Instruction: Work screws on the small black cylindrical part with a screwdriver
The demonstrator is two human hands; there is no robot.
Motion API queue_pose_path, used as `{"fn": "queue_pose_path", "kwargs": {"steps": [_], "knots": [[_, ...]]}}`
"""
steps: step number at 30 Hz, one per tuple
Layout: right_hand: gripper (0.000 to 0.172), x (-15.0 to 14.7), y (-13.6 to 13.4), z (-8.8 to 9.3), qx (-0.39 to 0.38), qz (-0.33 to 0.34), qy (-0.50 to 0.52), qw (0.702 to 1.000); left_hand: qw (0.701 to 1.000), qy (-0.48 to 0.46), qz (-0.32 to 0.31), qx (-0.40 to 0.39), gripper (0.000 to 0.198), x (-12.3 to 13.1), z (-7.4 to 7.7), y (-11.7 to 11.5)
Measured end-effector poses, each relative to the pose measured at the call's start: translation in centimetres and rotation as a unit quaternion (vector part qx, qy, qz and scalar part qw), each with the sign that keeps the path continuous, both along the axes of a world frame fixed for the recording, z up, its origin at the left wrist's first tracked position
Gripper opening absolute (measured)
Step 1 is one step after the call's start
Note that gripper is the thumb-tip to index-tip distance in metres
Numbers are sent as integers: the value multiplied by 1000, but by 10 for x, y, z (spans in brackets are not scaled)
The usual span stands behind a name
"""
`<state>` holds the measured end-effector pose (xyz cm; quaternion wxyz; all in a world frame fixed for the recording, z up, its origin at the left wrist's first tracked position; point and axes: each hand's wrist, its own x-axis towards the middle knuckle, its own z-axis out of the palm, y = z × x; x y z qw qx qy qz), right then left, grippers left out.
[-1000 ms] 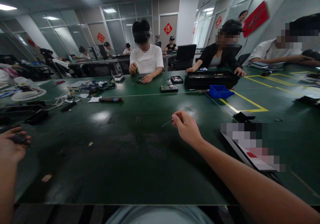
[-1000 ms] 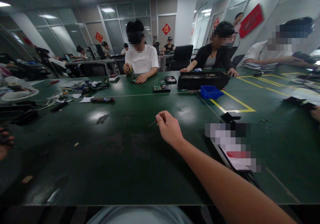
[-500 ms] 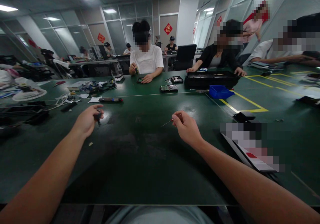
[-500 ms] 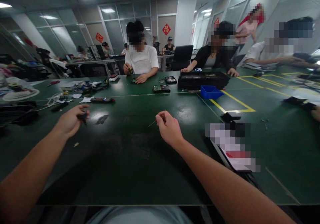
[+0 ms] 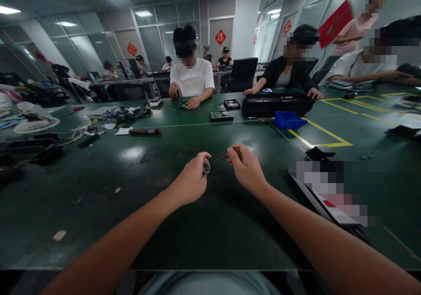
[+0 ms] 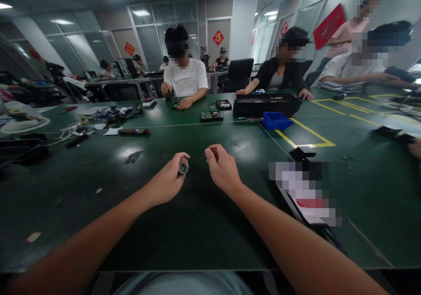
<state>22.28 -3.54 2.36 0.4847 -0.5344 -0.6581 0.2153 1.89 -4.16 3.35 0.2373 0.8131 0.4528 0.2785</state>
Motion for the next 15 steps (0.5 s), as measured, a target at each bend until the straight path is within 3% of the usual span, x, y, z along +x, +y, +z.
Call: {"fn": "queue_pose_path", "kwargs": {"steps": [6, 10, 15], "knots": [[23, -2, -1, 0, 17, 0, 17, 1000, 994, 79, -53, 52, 30, 4, -29, 15], [21, -3, -4, 2, 47, -21, 5, 999, 994, 57, -71, 63, 34, -2, -36, 28], [23, -1, -11, 11, 125, -76, 5, 989, 997, 27, -49, 58, 31, -7, -39, 31]]}}
